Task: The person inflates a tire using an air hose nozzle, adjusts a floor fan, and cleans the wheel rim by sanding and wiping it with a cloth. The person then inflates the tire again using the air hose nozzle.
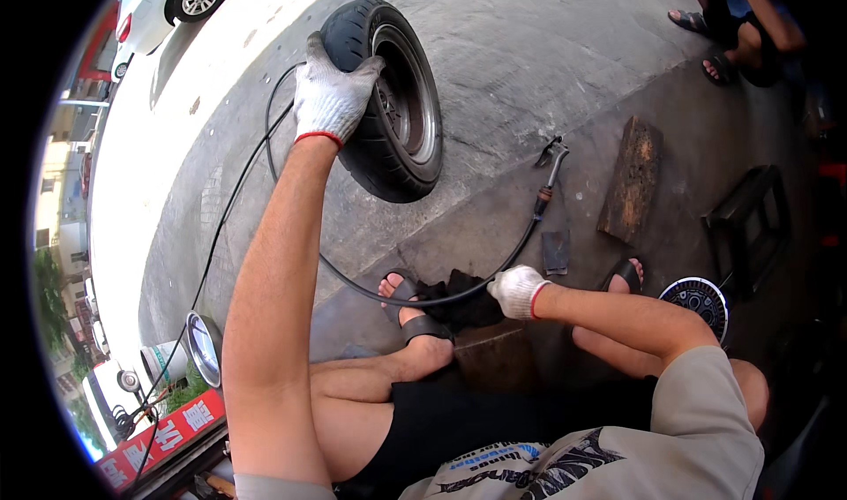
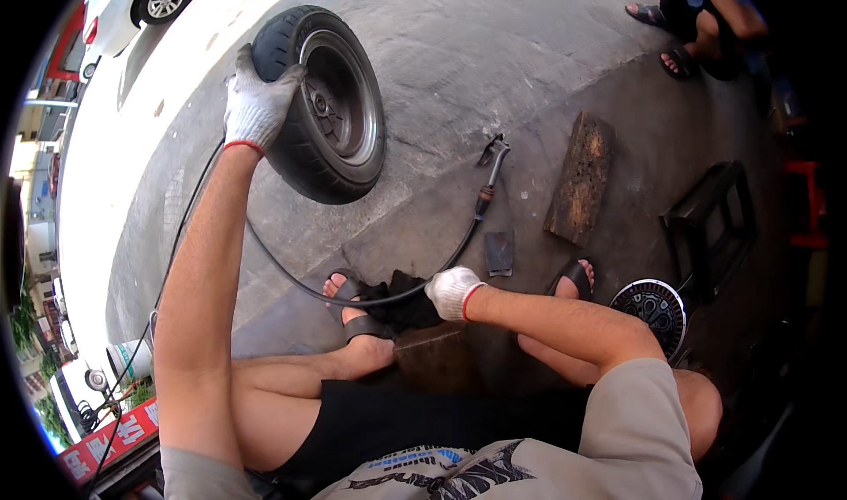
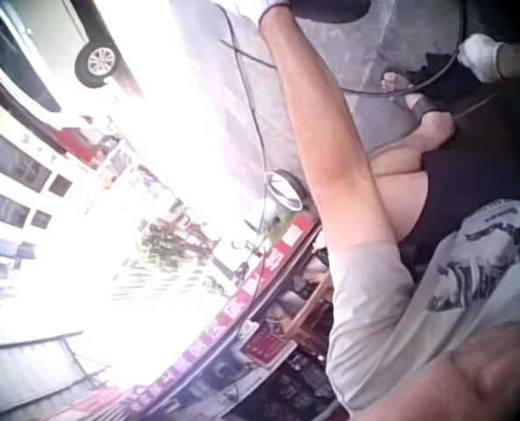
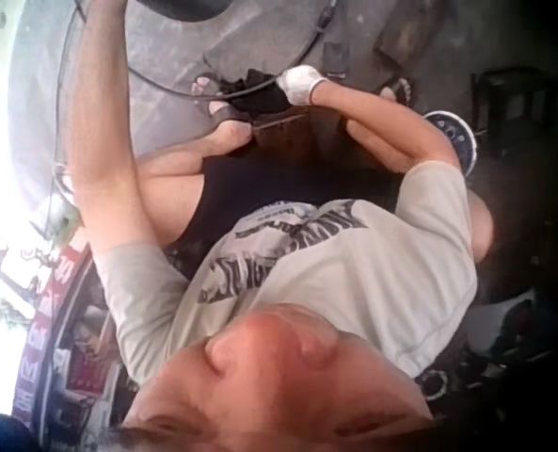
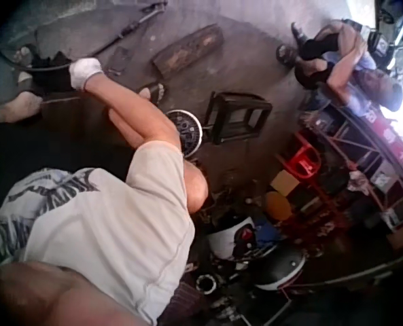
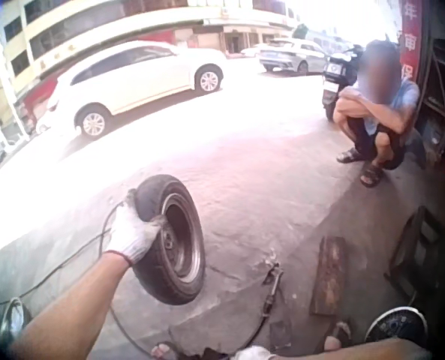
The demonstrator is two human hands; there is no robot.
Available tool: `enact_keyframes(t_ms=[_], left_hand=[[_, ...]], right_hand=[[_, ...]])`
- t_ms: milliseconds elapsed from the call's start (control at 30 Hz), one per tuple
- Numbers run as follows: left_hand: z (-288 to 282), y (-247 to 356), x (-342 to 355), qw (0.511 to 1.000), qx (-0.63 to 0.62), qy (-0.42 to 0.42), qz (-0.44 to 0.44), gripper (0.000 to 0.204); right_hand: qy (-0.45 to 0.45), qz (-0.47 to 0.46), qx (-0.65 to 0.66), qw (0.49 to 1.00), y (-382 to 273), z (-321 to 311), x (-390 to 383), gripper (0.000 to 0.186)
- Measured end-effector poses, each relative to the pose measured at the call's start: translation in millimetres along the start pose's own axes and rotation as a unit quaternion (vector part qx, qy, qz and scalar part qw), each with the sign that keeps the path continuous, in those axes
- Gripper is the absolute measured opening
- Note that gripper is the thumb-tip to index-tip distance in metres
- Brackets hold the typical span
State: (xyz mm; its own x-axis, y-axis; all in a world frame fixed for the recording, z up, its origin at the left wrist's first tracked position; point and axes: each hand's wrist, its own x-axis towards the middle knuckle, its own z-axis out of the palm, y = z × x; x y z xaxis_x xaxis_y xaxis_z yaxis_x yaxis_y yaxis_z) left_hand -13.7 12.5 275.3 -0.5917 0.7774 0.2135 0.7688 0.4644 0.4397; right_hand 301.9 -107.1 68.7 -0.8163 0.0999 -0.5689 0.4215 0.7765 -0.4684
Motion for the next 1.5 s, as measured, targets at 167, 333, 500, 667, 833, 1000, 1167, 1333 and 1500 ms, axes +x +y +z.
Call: enact_keyframes(t_ms=[167,333,500,667,833,1000,1167,1333,1500], left_hand=[[-5,-14,16,1.000,-0.025,-0.012,0.005,0.096],[-7,-25,25,0.999,-0.025,0.014,0.037,0.088],[1,-26,27,0.998,0.014,0.001,0.062,0.094],[-10,-23,13,0.998,0.010,-0.051,0.024,0.099],[-16,-21,8,0.997,-0.046,-0.049,0.024,0.097],[0,-8,2,0.999,-0.017,-0.016,0.024,0.095],[12,1,5,0.998,-0.025,-0.011,0.051,0.094],[21,1,11,0.994,-0.050,0.014,0.094,0.089],[18,-15,19,0.992,-0.057,0.022,0.110,0.082]], right_hand=[[0.236,0.270,0.067,0.931,87,-4,-47,0.046],[0.193,0.333,0.062,0.921,94,-10,-39,0.064],[0.183,0.347,0.088,0.916,111,30,-34,0.054],[0.116,0.245,0.075,0.960,103,0,-43,0.047],[0.273,0.095,0.205,0.935,103,-99,-6,0.039],[0.442,0.175,0.126,0.871,110,-163,99,0.027],[0.592,0.059,0.036,0.803,114,-245,171,0.022],[0.465,0.074,-0.073,0.879,103,-231,217,0.033],[0.377,0.002,0.027,0.926,87,-186,194,0.030]])
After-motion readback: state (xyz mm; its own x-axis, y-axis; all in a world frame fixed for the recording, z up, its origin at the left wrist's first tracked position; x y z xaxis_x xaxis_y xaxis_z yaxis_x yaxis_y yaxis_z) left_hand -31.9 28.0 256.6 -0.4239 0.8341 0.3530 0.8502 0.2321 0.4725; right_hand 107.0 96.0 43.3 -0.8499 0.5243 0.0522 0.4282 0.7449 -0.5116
